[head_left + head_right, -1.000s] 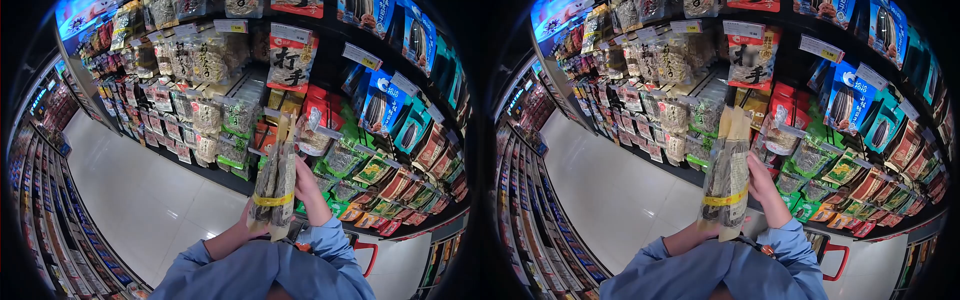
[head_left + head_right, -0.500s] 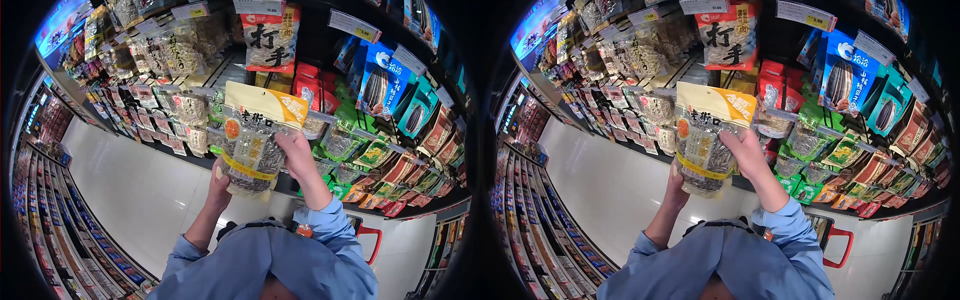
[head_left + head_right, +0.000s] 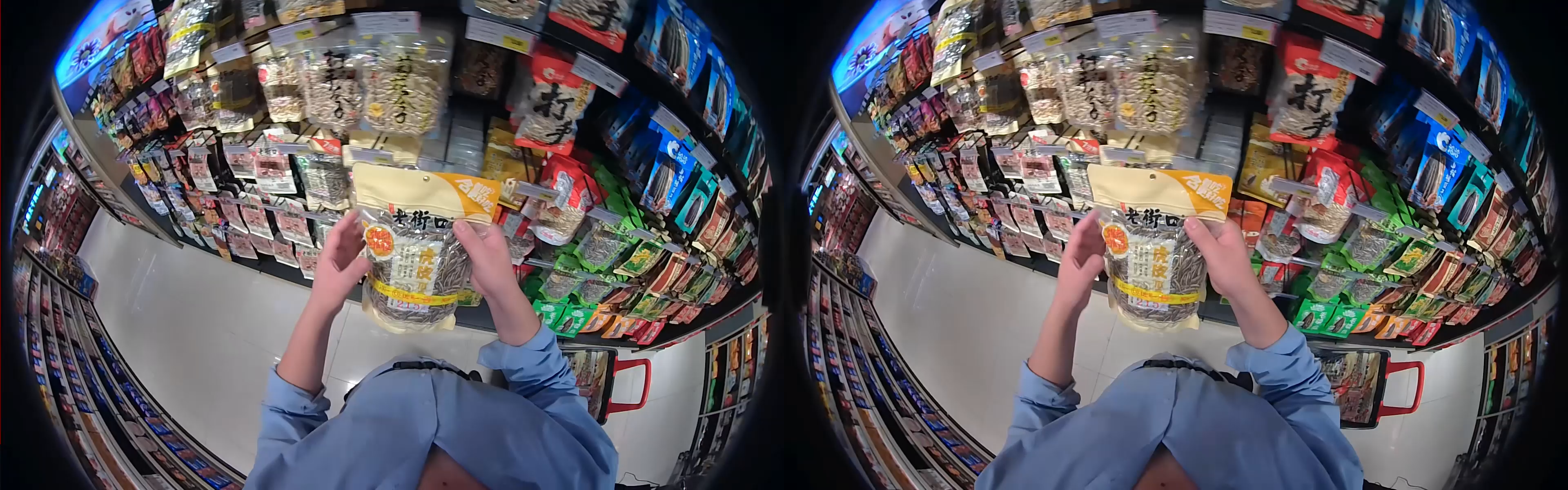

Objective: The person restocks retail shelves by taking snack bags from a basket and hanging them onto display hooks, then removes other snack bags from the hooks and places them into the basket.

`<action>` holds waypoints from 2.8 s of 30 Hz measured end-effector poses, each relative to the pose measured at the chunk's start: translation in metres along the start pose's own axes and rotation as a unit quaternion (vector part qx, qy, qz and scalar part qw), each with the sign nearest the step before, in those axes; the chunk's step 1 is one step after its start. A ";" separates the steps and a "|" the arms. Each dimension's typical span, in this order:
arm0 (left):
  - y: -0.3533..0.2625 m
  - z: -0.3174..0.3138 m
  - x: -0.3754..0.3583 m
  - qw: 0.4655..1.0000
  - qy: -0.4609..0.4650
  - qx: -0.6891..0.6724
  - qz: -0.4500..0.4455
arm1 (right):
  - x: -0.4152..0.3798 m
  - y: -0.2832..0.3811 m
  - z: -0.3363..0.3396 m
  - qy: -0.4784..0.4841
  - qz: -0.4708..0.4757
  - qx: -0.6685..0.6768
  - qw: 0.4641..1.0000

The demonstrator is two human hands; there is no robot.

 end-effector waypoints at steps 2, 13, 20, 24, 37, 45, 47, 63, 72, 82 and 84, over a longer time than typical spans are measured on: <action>-0.034 0.035 0.026 1.000 0.020 -0.004 -0.018 | 0.005 -0.022 -0.037 0.023 -0.021 0.014 0.999; -0.066 0.145 0.079 0.998 -0.054 -0.031 0.009 | 0.080 -0.066 -0.150 0.083 -0.090 0.002 0.992; -0.095 0.209 0.108 0.996 -0.085 0.018 -0.003 | 0.155 -0.073 -0.216 0.146 -0.016 -0.199 0.969; -0.133 0.257 0.138 0.993 -0.111 0.032 -0.037 | 0.203 -0.090 -0.265 0.180 -0.036 -0.121 0.975; -0.213 0.415 0.299 0.985 -0.089 0.033 -0.146 | 0.353 -0.144 -0.437 0.125 0.014 0.028 0.992; -0.227 0.469 0.370 0.952 -0.069 0.176 -0.240 | 0.434 -0.179 -0.478 0.012 0.015 0.012 1.000; -0.224 0.482 0.379 0.880 -0.112 0.370 -0.278 | 0.451 -0.183 -0.473 -0.026 -0.030 -0.049 0.998; -0.234 0.429 0.396 0.643 0.031 0.596 -0.480 | 0.502 -0.161 -0.466 -0.030 0.073 -0.034 0.996; -0.231 0.425 0.395 0.618 0.024 0.582 -0.527 | 0.475 -0.148 -0.481 -0.060 0.117 -0.025 0.991; -0.237 0.422 0.391 0.589 0.027 0.616 -0.523 | 0.475 -0.156 -0.484 -0.047 0.094 -0.007 0.994; -0.236 0.423 0.394 0.583 0.029 0.619 -0.525 | 0.478 -0.155 -0.487 -0.065 0.113 -0.025 0.991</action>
Point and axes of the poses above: each hand's wrist, its own x-axis towards the middle knuckle, its own z-axis out of the back of the hand, y = z × x, the point moved 5 cm from there along x, towards the middle knuckle, and after that the axes turned 6 degrees about -y, right-handed, at the moved point
